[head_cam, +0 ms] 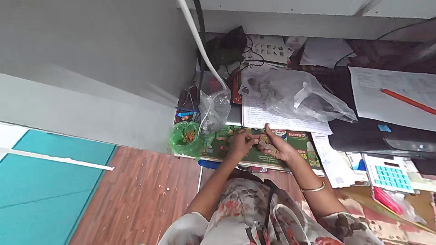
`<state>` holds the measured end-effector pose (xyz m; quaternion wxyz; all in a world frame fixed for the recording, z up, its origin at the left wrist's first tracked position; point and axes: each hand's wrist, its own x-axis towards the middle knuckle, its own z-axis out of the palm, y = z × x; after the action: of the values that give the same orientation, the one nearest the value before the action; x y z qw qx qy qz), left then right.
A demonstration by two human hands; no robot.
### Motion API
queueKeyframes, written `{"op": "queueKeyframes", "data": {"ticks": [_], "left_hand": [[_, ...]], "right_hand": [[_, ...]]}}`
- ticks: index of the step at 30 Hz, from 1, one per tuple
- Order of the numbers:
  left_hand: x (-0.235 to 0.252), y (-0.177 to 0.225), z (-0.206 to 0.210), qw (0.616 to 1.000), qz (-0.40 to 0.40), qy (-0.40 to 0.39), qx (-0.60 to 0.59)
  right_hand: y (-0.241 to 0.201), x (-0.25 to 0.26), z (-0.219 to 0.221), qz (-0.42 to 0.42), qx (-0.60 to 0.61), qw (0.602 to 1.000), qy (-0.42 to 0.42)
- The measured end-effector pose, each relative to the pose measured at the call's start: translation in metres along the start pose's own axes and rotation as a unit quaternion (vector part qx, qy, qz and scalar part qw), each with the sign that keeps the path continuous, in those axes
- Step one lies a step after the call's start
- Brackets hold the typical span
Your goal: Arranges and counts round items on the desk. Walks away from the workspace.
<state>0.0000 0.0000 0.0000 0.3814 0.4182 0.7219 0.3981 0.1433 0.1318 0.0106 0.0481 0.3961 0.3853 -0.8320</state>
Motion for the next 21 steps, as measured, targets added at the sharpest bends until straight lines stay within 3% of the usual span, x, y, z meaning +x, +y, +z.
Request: {"op": "queueKeyframes", "data": {"ticks": [6, 10, 12, 14, 17, 19, 21], "left_hand": [[0.001, -0.008, -0.007, 0.996, -0.029, 0.077, 0.038], [-0.006, -0.001, 0.011, 0.975, -0.028, 0.135, -0.172], [-0.018, 0.008, 0.025, 0.924, -0.078, 0.115, -0.357], [-0.027, 0.020, 0.039, 0.825, -0.143, 0.115, -0.534], [-0.030, 0.036, 0.042, 0.710, -0.205, 0.146, -0.658], [-0.029, 0.030, 0.039, 0.671, -0.203, 0.159, -0.695], [-0.027, 0.023, 0.037, 0.643, -0.206, 0.161, -0.720]], "right_hand": [[0.001, 0.003, -0.004, -0.013, -0.034, 0.999, -0.025], [0.000, -0.004, 0.011, -0.043, 0.091, 0.992, 0.076], [0.001, -0.009, 0.034, -0.081, 0.194, 0.963, 0.167], [0.010, -0.011, 0.058, -0.143, 0.217, 0.942, 0.213], [0.041, -0.002, 0.083, -0.298, 0.053, 0.933, 0.195], [0.054, 0.005, 0.088, -0.373, -0.074, 0.905, 0.189], [0.057, 0.009, 0.089, -0.401, -0.114, 0.888, 0.194]]}}
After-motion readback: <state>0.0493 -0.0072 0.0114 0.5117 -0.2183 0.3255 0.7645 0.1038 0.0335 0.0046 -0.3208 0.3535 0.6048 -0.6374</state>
